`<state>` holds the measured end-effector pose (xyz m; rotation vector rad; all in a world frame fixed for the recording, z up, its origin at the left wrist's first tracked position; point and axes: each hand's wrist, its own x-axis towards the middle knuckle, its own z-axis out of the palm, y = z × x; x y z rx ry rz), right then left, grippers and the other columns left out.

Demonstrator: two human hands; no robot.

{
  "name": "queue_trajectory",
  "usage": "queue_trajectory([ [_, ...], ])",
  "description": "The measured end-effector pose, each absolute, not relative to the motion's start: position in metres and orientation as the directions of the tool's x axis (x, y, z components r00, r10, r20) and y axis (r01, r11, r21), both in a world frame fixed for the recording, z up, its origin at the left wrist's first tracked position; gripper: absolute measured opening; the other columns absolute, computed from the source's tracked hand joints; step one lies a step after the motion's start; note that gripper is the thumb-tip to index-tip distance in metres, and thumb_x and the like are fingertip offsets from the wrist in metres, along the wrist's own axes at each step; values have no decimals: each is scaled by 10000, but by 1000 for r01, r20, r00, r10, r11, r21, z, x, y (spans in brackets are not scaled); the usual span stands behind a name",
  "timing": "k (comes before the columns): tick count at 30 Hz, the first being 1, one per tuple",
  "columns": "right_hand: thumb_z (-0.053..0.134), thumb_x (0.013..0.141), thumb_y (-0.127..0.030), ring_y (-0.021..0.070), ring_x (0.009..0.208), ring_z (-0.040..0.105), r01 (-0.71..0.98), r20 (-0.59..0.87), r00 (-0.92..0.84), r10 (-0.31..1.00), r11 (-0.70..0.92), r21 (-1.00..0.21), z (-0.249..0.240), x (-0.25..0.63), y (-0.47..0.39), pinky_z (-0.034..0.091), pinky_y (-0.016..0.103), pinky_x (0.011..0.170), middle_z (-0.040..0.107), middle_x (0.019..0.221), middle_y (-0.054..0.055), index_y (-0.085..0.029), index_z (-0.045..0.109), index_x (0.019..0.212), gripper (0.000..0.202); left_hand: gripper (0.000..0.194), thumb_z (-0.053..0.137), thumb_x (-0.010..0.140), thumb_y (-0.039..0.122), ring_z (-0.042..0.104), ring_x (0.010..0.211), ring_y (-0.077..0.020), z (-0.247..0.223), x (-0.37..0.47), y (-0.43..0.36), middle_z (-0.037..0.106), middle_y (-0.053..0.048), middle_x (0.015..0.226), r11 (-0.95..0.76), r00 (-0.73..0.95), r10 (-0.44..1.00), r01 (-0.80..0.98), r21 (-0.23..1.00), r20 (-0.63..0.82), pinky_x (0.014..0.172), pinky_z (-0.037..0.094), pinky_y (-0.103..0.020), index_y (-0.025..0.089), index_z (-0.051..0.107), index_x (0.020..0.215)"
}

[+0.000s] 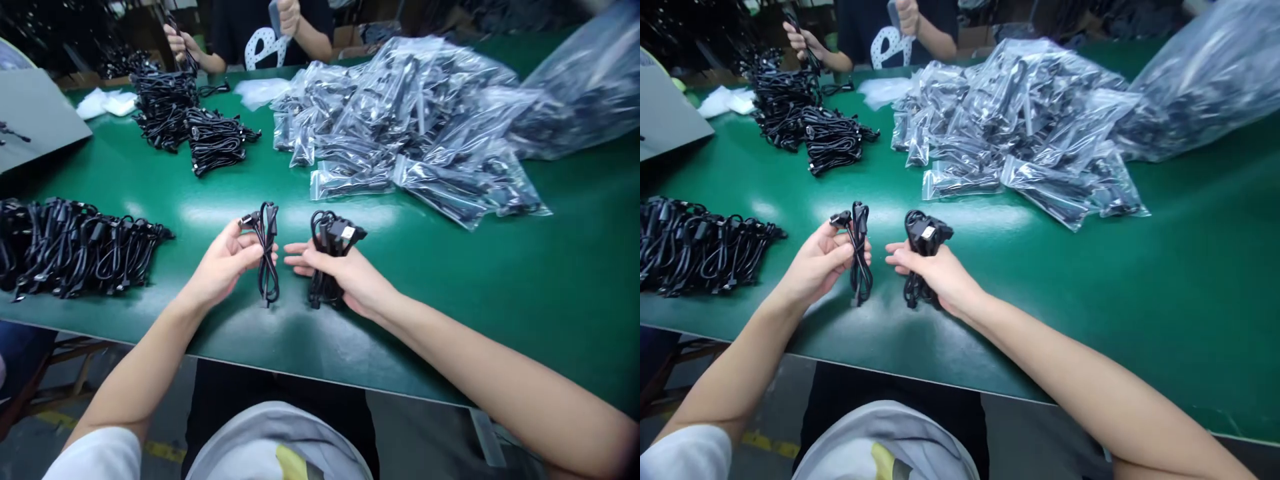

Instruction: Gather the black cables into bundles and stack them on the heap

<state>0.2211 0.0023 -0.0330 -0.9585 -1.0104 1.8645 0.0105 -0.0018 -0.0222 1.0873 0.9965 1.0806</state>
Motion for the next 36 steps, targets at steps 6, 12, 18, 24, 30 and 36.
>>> queue_trajectory([
  [6, 825, 647, -257, 183, 776, 621, -52, -179, -406, 896, -219, -974, -33, 213, -10, 483, 368, 794, 674, 784, -21, -202, 625, 775, 243, 358, 770, 813, 346, 691, 892, -184, -33, 25, -10, 704, -41, 935, 118, 290, 955, -163, 979, -67, 814, 549, -318, 198, 560, 1061],
  [12, 751, 711, -297, 163, 642, 587, -74, -206, -459, 864, -268, -960, -35, 211, -11, 482, 348, 714, 618, 657, -33, -207, 585, 733, 190, 232, 761, 816, 265, 596, 712, -89, -34, 15, -7, 619, 20, 831, -11, 72, 997, -64, 998, 15, 675, 498, -213, 185, 582, 940],
  [18, 765, 701, -257, 146, 585, 576, -71, -237, -487, 841, -308, -949, -34, 211, -13, 474, 316, 639, 622, 641, -41, -206, 583, 763, 198, 271, 737, 829, 294, 611, 699, -107, -31, 13, -6, 662, -12, 857, 15, 131, 991, -50, 999, -9, 683, 518, -248, 174, 638, 1050],
  [24, 815, 708, -315, 126, 515, 556, -231, -273, -569, 775, -470, -852, -30, 213, -15, 487, 306, 629, 606, 572, -60, -212, 565, 791, 283, 322, 786, 777, 389, 618, 610, -113, -33, 13, -5, 663, -4, 697, 165, 160, 976, -89, 982, -150, 588, 508, -234, 139, 649, 926],
  [30, 870, 639, -278, 121, 549, 577, -261, -299, -553, 778, -502, -824, -31, 214, -14, 488, 286, 609, 606, 634, -59, -206, 579, 808, 344, 328, 795, 775, 378, 613, 614, -94, -34, 13, -3, 664, 2, 704, 208, 181, 966, -130, 970, -183, 598, 505, -210, 138, 633, 928],
  [36, 889, 611, -328, 132, 617, 592, -264, -253, -429, 867, -388, -883, -35, 213, -9, 505, 303, 645, 604, 712, -44, -199, 578, 794, 383, 419, 812, 750, 373, 631, 679, -108, -34, 15, -5, 656, 5, 834, 218, 197, 962, -131, 967, -191, 639, 507, -240, 176, 561, 1022],
])
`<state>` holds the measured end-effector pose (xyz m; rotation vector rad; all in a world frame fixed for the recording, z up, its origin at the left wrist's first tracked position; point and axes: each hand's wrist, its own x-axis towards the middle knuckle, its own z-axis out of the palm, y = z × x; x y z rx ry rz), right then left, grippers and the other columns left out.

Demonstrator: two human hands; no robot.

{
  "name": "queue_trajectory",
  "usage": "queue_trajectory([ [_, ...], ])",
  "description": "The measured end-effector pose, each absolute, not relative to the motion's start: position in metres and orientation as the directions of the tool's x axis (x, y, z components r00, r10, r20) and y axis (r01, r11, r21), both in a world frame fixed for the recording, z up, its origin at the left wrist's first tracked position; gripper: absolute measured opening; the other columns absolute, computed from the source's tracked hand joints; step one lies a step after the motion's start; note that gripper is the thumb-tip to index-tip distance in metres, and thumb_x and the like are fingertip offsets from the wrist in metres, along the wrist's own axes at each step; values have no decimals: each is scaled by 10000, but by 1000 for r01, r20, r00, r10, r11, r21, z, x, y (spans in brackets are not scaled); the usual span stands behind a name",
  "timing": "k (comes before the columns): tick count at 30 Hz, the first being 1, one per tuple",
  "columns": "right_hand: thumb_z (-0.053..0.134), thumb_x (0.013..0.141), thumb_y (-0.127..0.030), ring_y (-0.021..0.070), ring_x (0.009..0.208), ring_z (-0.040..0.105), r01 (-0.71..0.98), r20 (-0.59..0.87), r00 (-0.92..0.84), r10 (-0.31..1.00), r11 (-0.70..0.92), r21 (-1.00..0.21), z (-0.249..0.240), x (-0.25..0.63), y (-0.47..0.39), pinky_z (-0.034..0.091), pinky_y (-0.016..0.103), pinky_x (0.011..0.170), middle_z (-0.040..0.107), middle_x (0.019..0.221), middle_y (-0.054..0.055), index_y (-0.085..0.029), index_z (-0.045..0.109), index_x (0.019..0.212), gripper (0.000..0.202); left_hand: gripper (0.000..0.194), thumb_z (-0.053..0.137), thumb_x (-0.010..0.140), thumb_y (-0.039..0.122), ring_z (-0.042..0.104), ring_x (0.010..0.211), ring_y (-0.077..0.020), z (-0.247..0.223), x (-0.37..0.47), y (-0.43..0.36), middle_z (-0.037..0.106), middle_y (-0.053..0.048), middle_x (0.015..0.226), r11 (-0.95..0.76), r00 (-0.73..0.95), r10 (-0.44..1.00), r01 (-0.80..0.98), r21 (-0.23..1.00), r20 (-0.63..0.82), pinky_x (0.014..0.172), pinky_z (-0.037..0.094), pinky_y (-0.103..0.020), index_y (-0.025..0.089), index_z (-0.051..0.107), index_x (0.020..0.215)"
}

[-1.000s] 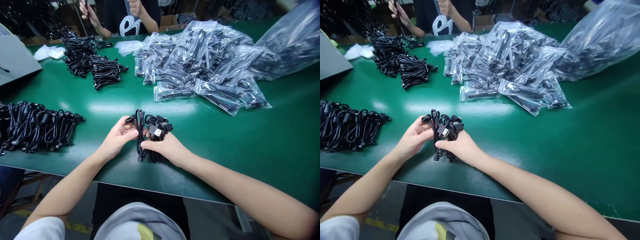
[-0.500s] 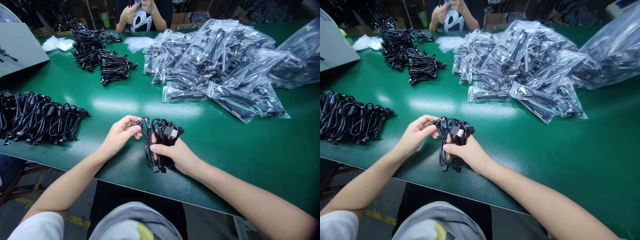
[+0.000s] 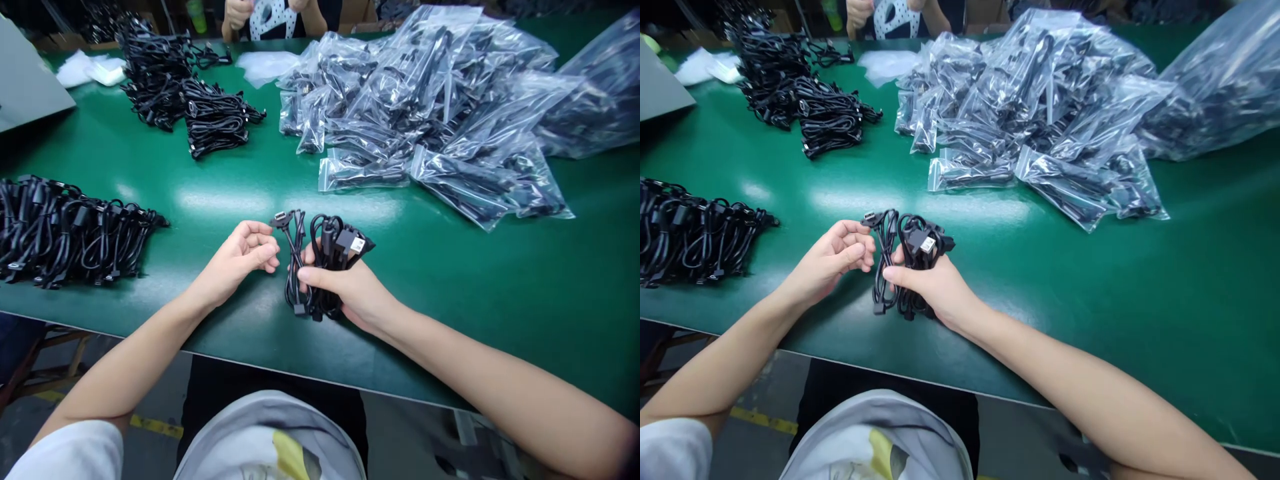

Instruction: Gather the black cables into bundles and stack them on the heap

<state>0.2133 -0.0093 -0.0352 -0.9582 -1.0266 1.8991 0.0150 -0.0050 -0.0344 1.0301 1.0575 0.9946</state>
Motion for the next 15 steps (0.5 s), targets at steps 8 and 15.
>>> queue_trajectory([
  [8, 820, 660, -318, 151, 742, 579, -166, -134, -220, 966, -173, -971, -42, 215, -7, 512, 327, 750, 603, 816, -25, -216, 576, 797, 298, 353, 852, 690, 250, 554, 689, -91, -39, 22, -16, 602, 26, 769, 378, 581, 737, 71, 923, -346, 660, 446, -238, 164, 546, 842],
  [15, 759, 708, -282, 169, 762, 589, -20, -94, -223, 970, -101, -995, -37, 216, -8, 512, 335, 742, 634, 776, -7, -212, 595, 766, 187, 313, 797, 754, 182, 677, 743, -131, -40, 25, -15, 680, 9, 776, 466, 562, 713, 66, 883, -419, 727, 529, -275, 169, 538, 931],
])
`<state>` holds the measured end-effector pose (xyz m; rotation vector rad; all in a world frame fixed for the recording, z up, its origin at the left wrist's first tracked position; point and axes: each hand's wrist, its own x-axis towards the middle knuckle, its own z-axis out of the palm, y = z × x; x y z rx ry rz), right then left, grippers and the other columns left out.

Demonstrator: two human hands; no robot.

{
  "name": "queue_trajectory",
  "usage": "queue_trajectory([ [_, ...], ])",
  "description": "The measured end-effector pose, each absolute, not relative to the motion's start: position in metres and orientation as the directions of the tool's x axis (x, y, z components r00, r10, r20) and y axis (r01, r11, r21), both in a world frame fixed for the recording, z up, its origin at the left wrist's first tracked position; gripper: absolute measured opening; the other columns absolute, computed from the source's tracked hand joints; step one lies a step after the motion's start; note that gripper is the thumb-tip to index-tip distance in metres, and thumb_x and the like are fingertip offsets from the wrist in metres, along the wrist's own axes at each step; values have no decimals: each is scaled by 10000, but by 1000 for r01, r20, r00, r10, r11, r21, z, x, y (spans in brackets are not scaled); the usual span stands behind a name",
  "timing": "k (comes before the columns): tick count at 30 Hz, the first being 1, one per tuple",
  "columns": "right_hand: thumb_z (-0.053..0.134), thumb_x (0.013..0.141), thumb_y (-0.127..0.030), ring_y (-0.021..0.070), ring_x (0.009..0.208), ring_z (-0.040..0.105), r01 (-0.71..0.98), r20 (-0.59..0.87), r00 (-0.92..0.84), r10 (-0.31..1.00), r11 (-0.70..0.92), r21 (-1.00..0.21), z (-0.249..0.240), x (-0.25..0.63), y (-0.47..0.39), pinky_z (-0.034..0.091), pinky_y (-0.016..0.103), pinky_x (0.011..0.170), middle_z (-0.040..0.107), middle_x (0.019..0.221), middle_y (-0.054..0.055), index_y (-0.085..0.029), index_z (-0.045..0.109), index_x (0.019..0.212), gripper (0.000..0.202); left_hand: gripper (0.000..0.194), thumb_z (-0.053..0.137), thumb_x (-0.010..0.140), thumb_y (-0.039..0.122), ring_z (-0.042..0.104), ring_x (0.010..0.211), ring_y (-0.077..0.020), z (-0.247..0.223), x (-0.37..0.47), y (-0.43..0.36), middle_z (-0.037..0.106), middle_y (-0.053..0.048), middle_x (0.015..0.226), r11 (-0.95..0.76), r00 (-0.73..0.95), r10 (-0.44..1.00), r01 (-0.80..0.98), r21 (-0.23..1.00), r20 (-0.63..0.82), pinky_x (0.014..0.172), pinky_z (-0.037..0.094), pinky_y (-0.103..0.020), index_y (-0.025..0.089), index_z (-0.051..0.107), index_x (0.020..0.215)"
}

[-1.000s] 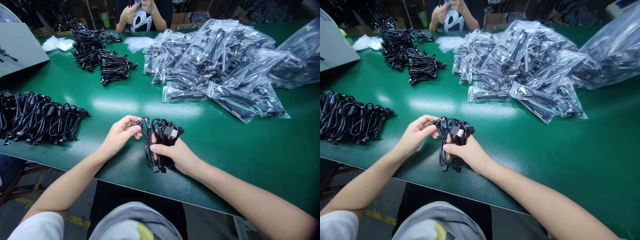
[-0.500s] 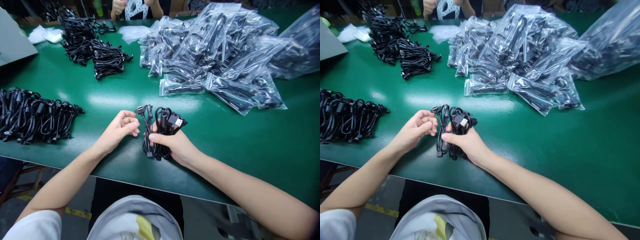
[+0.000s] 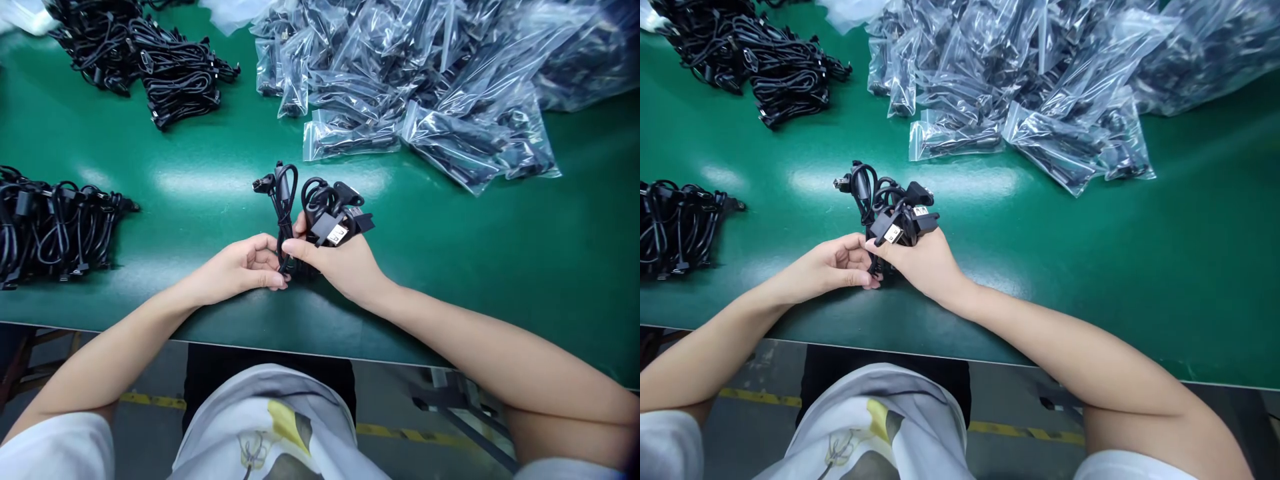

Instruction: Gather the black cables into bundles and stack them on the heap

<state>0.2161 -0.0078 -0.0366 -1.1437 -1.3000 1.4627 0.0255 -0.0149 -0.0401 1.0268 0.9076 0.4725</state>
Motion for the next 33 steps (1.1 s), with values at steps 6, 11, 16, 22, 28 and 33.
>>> queue_trajectory([
  [6, 741, 716, -294, 145, 711, 543, -32, -69, -205, 976, -77, -997, -40, 216, -6, 485, 310, 691, 584, 720, -21, -212, 541, 683, 219, 358, 800, 788, 245, 754, 806, -183, -41, 22, -12, 777, -77, 908, 539, 557, 699, 3, 842, -449, 727, 591, -290, 152, 561, 1038],
  [11, 736, 714, -322, 130, 666, 522, -71, -89, -251, 964, -110, -991, -38, 216, -8, 469, 289, 636, 551, 672, -29, -212, 508, 650, 260, 322, 789, 806, 226, 761, 880, -186, -44, 21, -13, 784, -77, 961, 551, 576, 694, -39, 834, -432, 794, 603, -296, 147, 593, 1049],
  [16, 733, 719, -314, 124, 639, 524, -95, -103, -272, 957, -134, -986, -37, 215, -9, 469, 286, 613, 558, 659, -34, -213, 514, 659, 249, 289, 770, 826, 218, 758, 883, -175, -45, 21, -13, 783, -59, 952, 532, 586, 698, -40, 846, -411, 804, 600, -290, 153, 595, 1047],
  [22, 737, 721, -286, 121, 645, 526, -74, -89, -257, 962, -112, -991, -36, 217, -9, 466, 280, 617, 560, 654, -35, -207, 524, 644, 240, 255, 748, 843, 201, 753, 881, -158, -46, 21, -13, 774, -47, 935, 497, 594, 708, -36, 867, -381, 808, 594, -269, 154, 591, 1038],
  [28, 779, 690, -286, 123, 640, 548, -72, -106, -281, 954, -131, -989, -33, 216, -10, 479, 282, 619, 587, 671, -32, -200, 568, 663, 229, 206, 722, 851, 191, 744, 862, -167, -50, 21, -13, 756, -43, 900, 432, 590, 731, -10, 902, -343, 800, 585, -290, 158, 579, 995],
  [33, 836, 641, -301, 129, 631, 546, -72, -117, -288, 950, -144, -987, -34, 215, -10, 476, 285, 613, 586, 659, -36, -200, 580, 661, 276, 154, 702, 853, 164, 735, 836, -150, -50, 22, -13, 742, -34, 878, 395, 581, 745, 12, 919, -328, 777, 576, -267, 159, 568, 928],
])
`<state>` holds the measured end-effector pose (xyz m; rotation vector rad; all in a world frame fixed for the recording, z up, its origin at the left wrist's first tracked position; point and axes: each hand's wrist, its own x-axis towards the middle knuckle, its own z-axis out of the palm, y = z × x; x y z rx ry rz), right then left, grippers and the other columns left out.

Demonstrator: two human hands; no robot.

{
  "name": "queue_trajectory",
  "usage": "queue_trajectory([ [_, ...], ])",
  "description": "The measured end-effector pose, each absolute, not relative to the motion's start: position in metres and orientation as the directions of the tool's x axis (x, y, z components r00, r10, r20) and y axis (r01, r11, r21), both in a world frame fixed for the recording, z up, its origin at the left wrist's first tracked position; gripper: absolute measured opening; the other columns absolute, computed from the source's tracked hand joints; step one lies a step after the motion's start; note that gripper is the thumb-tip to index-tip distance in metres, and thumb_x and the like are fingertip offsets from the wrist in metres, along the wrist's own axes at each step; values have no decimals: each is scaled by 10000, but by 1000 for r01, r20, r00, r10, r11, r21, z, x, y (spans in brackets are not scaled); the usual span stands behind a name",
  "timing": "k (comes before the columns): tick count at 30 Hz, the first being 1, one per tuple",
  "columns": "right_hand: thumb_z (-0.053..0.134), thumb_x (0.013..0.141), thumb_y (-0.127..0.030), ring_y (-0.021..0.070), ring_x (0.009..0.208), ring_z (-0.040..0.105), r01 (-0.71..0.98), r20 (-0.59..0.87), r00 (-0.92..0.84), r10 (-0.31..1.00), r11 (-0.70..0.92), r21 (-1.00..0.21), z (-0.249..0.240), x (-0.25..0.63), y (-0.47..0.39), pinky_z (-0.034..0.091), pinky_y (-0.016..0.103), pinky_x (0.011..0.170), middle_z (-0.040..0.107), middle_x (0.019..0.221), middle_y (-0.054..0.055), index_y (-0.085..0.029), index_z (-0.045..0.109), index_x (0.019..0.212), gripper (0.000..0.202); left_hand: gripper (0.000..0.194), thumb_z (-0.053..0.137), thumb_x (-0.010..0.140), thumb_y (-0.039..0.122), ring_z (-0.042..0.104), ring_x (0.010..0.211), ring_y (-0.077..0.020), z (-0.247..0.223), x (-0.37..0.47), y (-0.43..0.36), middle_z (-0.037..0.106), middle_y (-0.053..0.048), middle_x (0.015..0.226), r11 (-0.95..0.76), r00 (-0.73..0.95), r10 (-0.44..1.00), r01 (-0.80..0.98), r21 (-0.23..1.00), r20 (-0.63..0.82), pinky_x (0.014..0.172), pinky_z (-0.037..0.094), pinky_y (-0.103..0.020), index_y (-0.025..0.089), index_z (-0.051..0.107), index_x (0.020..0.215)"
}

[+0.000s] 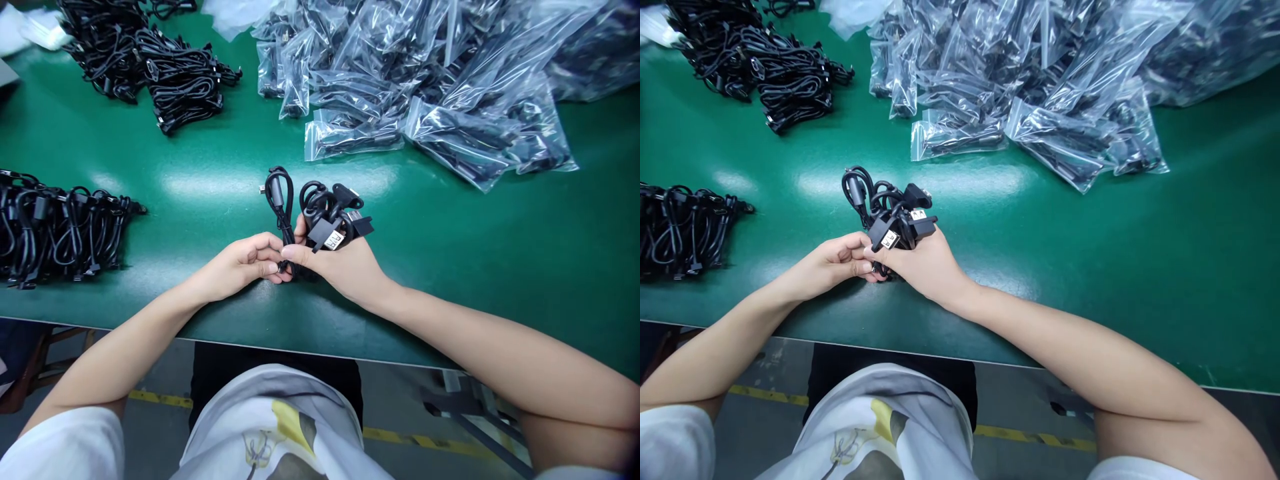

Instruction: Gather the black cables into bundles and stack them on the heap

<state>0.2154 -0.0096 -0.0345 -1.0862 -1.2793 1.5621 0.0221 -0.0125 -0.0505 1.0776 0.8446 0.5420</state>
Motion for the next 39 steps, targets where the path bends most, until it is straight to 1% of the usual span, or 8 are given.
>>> queue_trajectory([
  [7, 811, 660, -308, 153, 685, 570, -127, -155, -299, 941, -201, -971, -40, 216, -8, 492, 310, 666, 615, 706, -24, -205, 586, 703, 251, 105, 615, 894, 175, 724, 845, -145, -48, 22, -15, 717, -38, 912, 283, 559, 780, 87, 955, -282, 776, 561, -263, 165, 556, 980],
  [12, 836, 626, -332, 162, 698, 563, -123, -171, -290, 942, -213, -969, -37, 215, -7, 476, 317, 685, 609, 704, -21, -207, 581, 689, 291, 42, 512, 935, 167, 714, 805, -137, -46, 22, -18, 711, -39, 929, 71, 530, 823, 266, 961, -207, 762, 554, -263, 180, 528, 972],
  [17, 869, 603, -362, 141, 630, 511, -121, -204, -392, 897, -271, -955, -33, 218, -2, 439, 300, 645, 532, 618, -41, -198, 540, 603, 367, 144, 428, 946, 125, 671, 818, -135, -48, 21, -20, 692, -12, 869, -238, 584, 808, 446, 863, -79, 796, 525, -262, 194, 549, 911],
  [20, 860, 626, -381, 144, 614, 511, -127, -214, -436, 874, -295, -947, -31, 218, -1, 440, 304, 647, 524, 584, -45, -195, 551, 619, 360, 185, 412, 949, 129, 665, 823, -141, -51, 20, -20, 700, -19, 886, -338, 627, 778, 453, 825, -26, 793, 513, -256, 188, 584, 913],
  [27, 817, 658, -311, 191, 742, 598, -30, -205, -430, 879, -241, -970, -30, 213, -11, 484, 361, 770, 627, 741, -15, -197, 640, 825, 269, 233, 479, 911, 190, 658, 767, -187, -51, 25, -22, 698, -42, 767, -344, 569, 822, 537, 771, -30, 738, 488, -281, 189, 620, 725],
  [30, 787, 664, -295, 197, 790, 609, 2, -172, -400, 900, -187, -982, -31, 214, -11, 475, 378, 820, 651, 795, -1, -193, 649, 825, 235, 199, 520, 892, 224, 653, 854, -213, -44, 24, -21, 687, -50, 798, -302, 490, 872, 534, 790, 3, 814, 487, -309, 185, 633, 733],
  [34, 773, 669, -298, 189, 788, 583, 10, -142, -350, 926, -148, -989, -32, 215, -9, 451, 357, 784, 635, 803, -6, -191, 638, 820, 230, 136, 593, 875, 301, 617, 850, -175, -33, 18, -17, 663, -35, 914, -103, 233, 972, 298, 949, 32, 814, 493, -297, 179, 612, 931],
  [39, 753, 682, -310, 180, 719, 554, 112, -161, -376, 912, -128, -985, -27, 214, -12, 432, 337, 714, 609, 739, -20, -192, 644, 827, 217, 314, 819, 712, 345, 595, 808, -150, -31, 20, -17, 647, -10, 851, -41, 202, 979, 73, 996, 25, 788, 482, -274, 169, 609, 865],
])
